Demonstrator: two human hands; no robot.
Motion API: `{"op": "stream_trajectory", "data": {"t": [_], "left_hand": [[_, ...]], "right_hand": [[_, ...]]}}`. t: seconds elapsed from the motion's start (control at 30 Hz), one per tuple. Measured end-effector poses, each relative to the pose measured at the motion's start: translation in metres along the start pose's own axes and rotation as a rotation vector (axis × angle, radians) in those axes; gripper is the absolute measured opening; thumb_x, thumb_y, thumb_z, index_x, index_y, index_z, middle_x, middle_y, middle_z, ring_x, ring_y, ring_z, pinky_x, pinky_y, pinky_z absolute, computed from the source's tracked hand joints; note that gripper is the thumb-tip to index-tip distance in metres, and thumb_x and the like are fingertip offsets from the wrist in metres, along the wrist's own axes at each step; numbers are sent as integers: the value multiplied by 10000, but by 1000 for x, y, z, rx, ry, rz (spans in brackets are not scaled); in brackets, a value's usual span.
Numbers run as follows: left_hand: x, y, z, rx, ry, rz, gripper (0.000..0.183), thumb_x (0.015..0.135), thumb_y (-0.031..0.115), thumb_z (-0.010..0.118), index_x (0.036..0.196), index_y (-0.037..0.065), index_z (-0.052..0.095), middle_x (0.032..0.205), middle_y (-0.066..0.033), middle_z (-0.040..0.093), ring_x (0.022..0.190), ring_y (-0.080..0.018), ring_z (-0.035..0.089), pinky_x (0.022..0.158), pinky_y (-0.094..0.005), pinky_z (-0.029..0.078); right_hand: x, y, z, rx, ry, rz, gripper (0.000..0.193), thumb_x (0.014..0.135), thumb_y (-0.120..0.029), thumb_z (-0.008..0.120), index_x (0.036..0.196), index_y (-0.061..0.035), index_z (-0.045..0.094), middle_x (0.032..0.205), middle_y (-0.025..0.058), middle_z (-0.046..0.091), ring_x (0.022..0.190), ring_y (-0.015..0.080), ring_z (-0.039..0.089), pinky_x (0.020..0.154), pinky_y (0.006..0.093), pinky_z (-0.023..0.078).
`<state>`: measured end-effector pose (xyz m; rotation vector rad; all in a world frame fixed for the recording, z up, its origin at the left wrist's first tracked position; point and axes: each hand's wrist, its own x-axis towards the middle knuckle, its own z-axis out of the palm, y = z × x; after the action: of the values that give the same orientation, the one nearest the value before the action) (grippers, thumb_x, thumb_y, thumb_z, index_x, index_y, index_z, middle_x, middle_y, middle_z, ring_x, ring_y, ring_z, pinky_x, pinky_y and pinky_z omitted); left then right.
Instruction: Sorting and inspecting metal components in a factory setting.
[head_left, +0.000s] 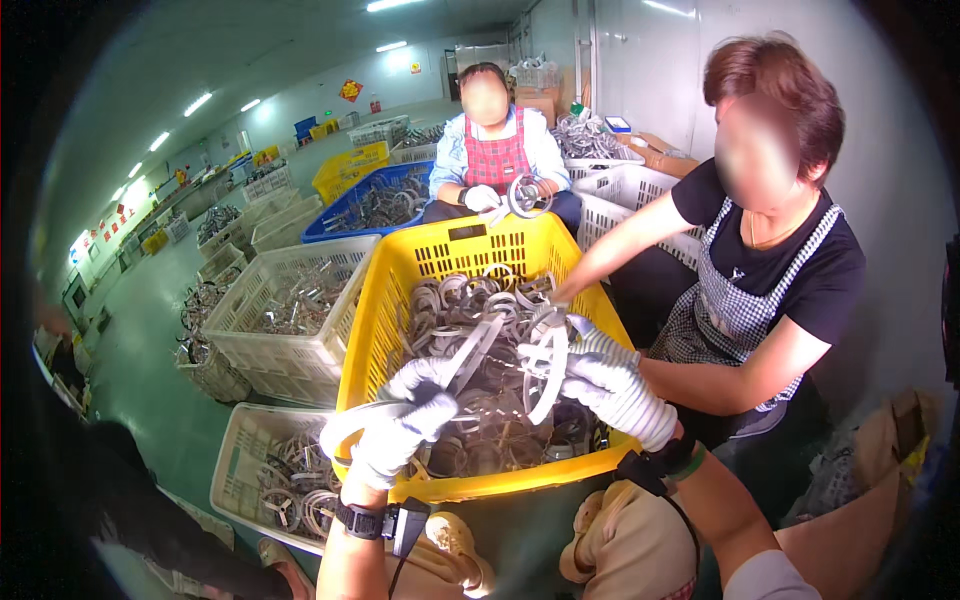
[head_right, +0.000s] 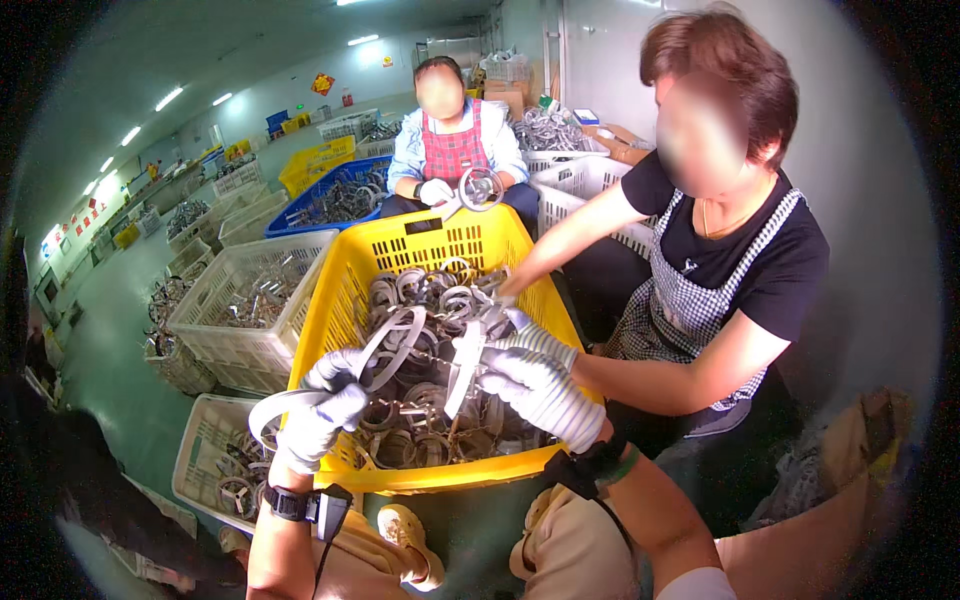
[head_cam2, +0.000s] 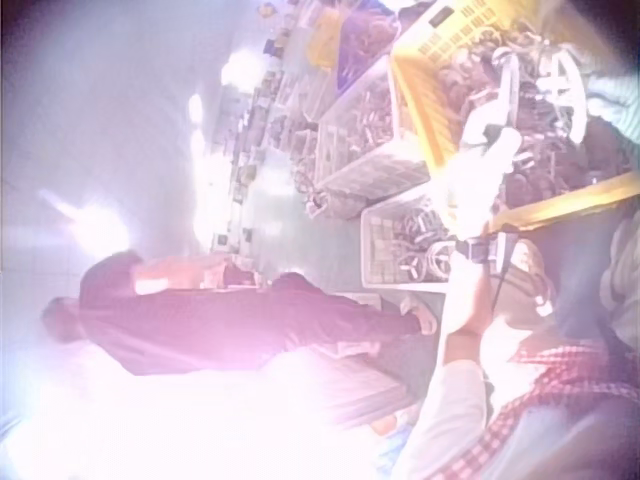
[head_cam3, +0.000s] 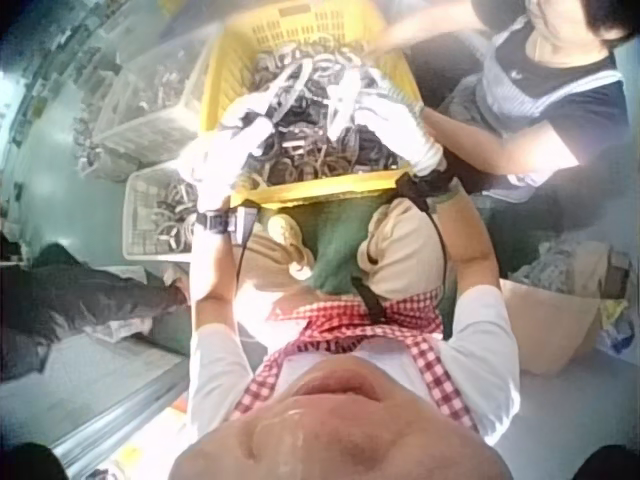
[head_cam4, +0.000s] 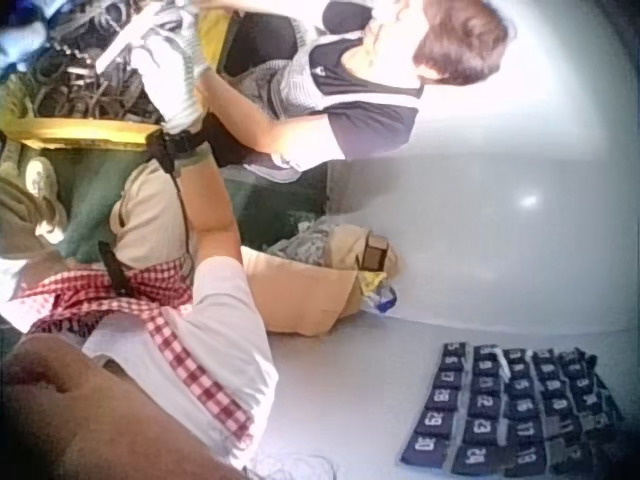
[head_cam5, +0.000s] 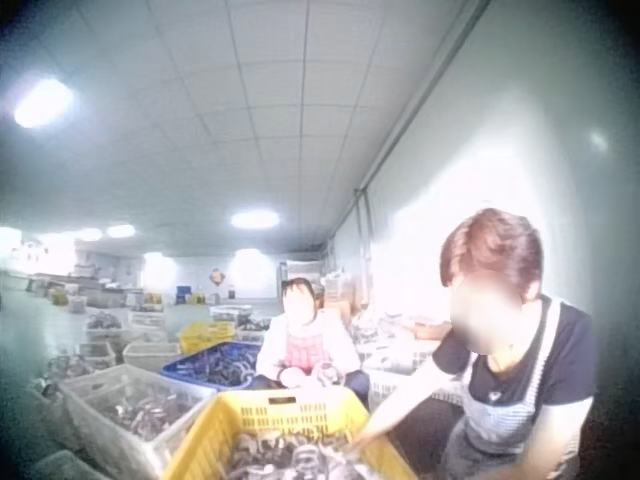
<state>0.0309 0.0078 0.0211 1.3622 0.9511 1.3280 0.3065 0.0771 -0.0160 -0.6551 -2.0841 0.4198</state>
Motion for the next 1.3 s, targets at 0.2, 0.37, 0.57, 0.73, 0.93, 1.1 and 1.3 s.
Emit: {"op": "stream_trajectory", "data": {"t": [0.2, 0.37, 0.57, 0.73, 0.93, 1.1, 1.3], "left_hand": [[16, -17, -8, 126, -46, -20, 261, 794, 45, 691, 1031, 100, 596, 802, 59, 551, 681, -42, 485, 626, -202, 413], [24, -22, -9, 114, 26, 49, 225, 794, 40, 687, 994, 90, 598, 811, 58, 547, 700, -47, 485, 646, -215, 427], [35, -33, -10, 345, 0, 179, 287, 785, 69, 692, 1044, 86, 570, 821, 51, 513, 673, -59, 426, 612, -209, 376], [33, -30, 5, 449, -161, 168, 484, 818, 134, 646, 1276, 111, 491, 1042, 6, 527, 839, -91, 475, 763, -250, 417], [53, -48, -20, -43, 137, 155, 481, 878, 12, 515, 1341, 62, 394, 1192, -55, 521, 1078, -140, 489, 960, -286, 391], [64, -68, -31, -55, 45, 110, 571, 868, 11, 553, 1394, 72, 339, 1240, -72, 506, 1016, -124, 522, 902, -275, 445], [62, -80, -30, 75, 95, 223, 568, 805, 62, 672, 1320, 62, 431, 1099, -19, 538, 898, -86, 526, 747, -228, 471]], "right_hand": [[-4, 36, 21, 396, 159, 192, 320, 830, -14, 628, 1142, 10, 562, 1083, 94, 626, 1061, 201, 566, 925, 305, 450], [12, 28, 25, 719, 178, 219, 412, 844, 31, 597, 1241, 16, 486, 1087, 96, 616, 1022, 153, 582, 892, 278, 460], [17, 42, 25, 40, 76, 44, 330, 868, 70, 543, 1195, 24, 531, 1108, 85, 598, 966, 129, 594, 834, 224, 482], [14, 52, 57, 737, 198, 291, 303, 868, 60, 560, 1169, 34, 541, 1099, 84, 589, 972, 127, 580, 844, 240, 493], [31, 34, 63, 921, -9, 792, 273, 922, -332, 561, 1070, -111, 627, 666, -65, 534, 507, 35, 428, 444, 177, 327], [32, 36, 74, 1208, -111, 834, 297, 940, -328, 530, 1065, -72, 613, 637, -53, 493, 470, 32, 370, 436, 200, 293], [36, 23, 82, 1414, -108, 819, 191, 968, -288, 470, 951, -111, 538, 625, -49, 455, 449, 29, 344, 434, 197, 281]]}}
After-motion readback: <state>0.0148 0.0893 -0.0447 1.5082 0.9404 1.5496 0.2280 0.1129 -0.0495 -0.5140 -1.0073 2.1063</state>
